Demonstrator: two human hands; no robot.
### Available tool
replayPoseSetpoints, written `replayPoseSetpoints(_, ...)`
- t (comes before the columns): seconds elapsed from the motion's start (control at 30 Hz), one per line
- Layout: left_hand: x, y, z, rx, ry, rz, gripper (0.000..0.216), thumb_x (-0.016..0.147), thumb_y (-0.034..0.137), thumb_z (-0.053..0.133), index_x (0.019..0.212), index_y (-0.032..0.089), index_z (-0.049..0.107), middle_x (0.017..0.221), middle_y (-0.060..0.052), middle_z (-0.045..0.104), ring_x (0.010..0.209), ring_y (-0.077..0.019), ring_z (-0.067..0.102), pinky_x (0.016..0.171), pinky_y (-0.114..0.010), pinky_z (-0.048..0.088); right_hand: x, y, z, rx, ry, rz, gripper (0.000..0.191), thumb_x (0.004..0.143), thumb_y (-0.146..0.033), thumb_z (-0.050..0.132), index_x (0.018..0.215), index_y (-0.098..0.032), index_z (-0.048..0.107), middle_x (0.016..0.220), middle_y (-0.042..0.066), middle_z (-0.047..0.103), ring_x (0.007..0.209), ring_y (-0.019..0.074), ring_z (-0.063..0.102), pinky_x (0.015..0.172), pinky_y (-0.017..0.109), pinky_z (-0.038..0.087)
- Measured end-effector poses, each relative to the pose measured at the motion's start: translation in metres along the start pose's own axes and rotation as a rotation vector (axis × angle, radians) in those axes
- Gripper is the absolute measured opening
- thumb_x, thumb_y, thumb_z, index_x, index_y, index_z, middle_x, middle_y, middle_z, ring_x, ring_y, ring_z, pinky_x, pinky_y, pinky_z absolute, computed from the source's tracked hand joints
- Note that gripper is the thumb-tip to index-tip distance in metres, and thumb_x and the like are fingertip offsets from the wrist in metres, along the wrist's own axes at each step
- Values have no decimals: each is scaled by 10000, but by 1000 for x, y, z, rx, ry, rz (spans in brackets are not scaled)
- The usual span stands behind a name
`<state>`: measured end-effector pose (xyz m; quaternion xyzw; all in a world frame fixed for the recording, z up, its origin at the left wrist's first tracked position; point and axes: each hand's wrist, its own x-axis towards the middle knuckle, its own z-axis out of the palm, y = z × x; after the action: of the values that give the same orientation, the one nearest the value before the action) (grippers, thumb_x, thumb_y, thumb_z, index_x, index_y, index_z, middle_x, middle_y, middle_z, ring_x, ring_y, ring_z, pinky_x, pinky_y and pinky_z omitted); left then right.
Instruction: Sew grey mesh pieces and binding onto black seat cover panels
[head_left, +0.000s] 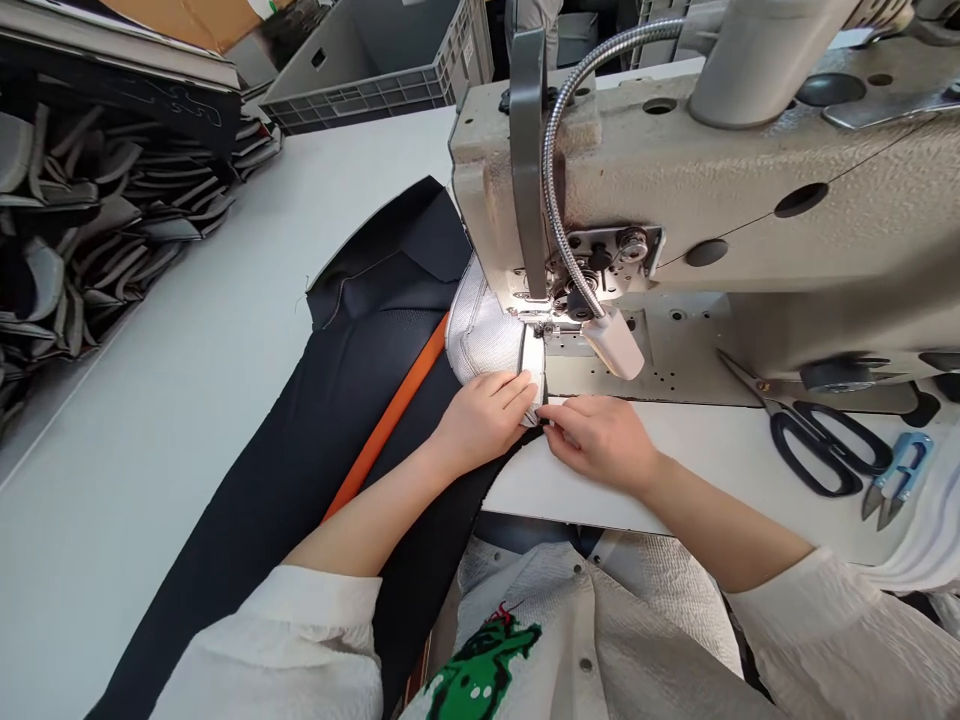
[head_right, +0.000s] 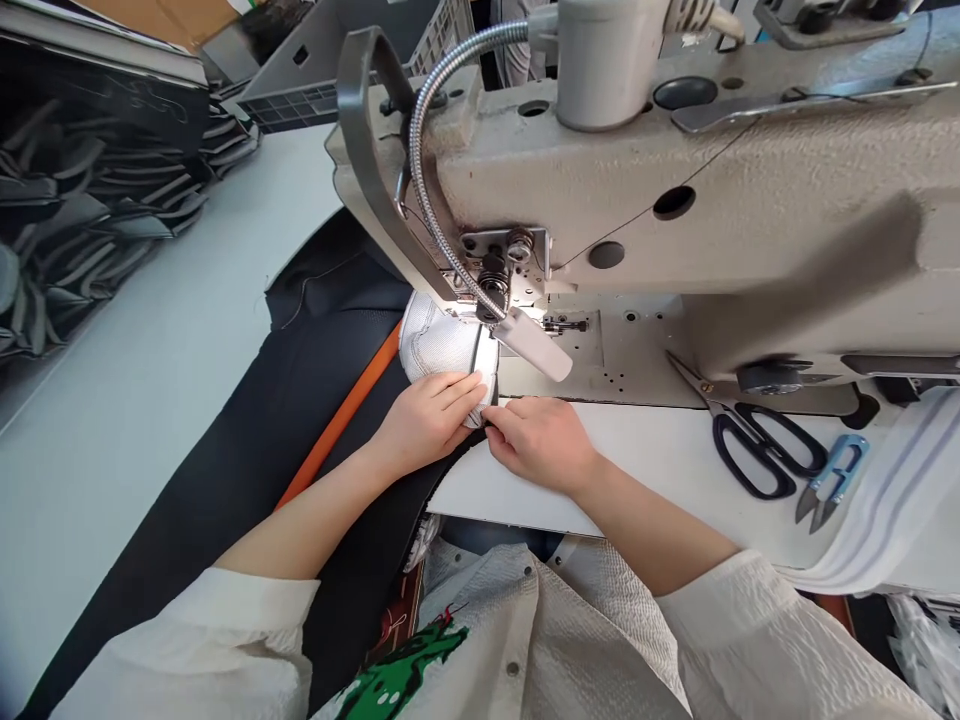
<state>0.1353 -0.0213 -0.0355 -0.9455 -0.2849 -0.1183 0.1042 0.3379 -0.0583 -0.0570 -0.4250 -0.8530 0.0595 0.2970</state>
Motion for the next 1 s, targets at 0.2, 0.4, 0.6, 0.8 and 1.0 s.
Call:
replayPoseSetpoints(0.2, 11, -14, 3, 76, -15, 11, 237, 876, 250, 512, 1081, 153, 579, 1110, -65, 639, 949, -198, 573, 727, -342, 429, 1, 4, 2, -83, -6, 0, 286, 910, -220, 454, 1095, -143, 657, 627, -14, 602, 575, 117, 525, 539, 282, 280)
replayPoseSetpoints(0.4, 27, -41, 13, 109, 15, 52, 186, 826, 240, 539, 990, 194, 616, 945, -46, 643, 856, -204, 562, 681, -338, 392, 3, 7, 3, -71, -10, 73, 305, 915, -183, 423, 1116, -168, 651, 603, -25, 570, 557, 111, 499, 519, 264, 266)
replayPoseSetpoints(0.6, 39, -66, 26, 73, 101, 127, 223, 848, 332, 566, 1023, 218, 643, 981, -57, 644, 939, -220, 561, 758, -343, 426, 4, 8, 6, -60, -48, 106, 294, 929, -194, 408, 1073, -186, 663, 635, -13, 584, 580, 110, 515, 538, 263, 282)
replayPoseSetpoints(0.8, 38, -83, 29, 87, 149, 183, 202, 908, 258, 501, 1026, 215, 660, 962, -49, 660, 878, -177, 577, 771, -319, 454, 3, 9, 8, -51, -60, 173, 301, 929, -193, 402, 1089, -196, 656, 683, -4, 623, 618, 106, 548, 543, 253, 285)
replayPoseSetpoints(1.0, 29, -75, 21, 21, 56, 72, 187, 928, 217, 488, 951, 207, 674, 952, -53, 648, 942, -184, 574, 845, -320, 470, 15, 6, 11, -221, -111, 169, 351, 923, -220, 408, 1186, -220, 641, 656, 8, 618, 560, 114, 519, 492, 282, 224)
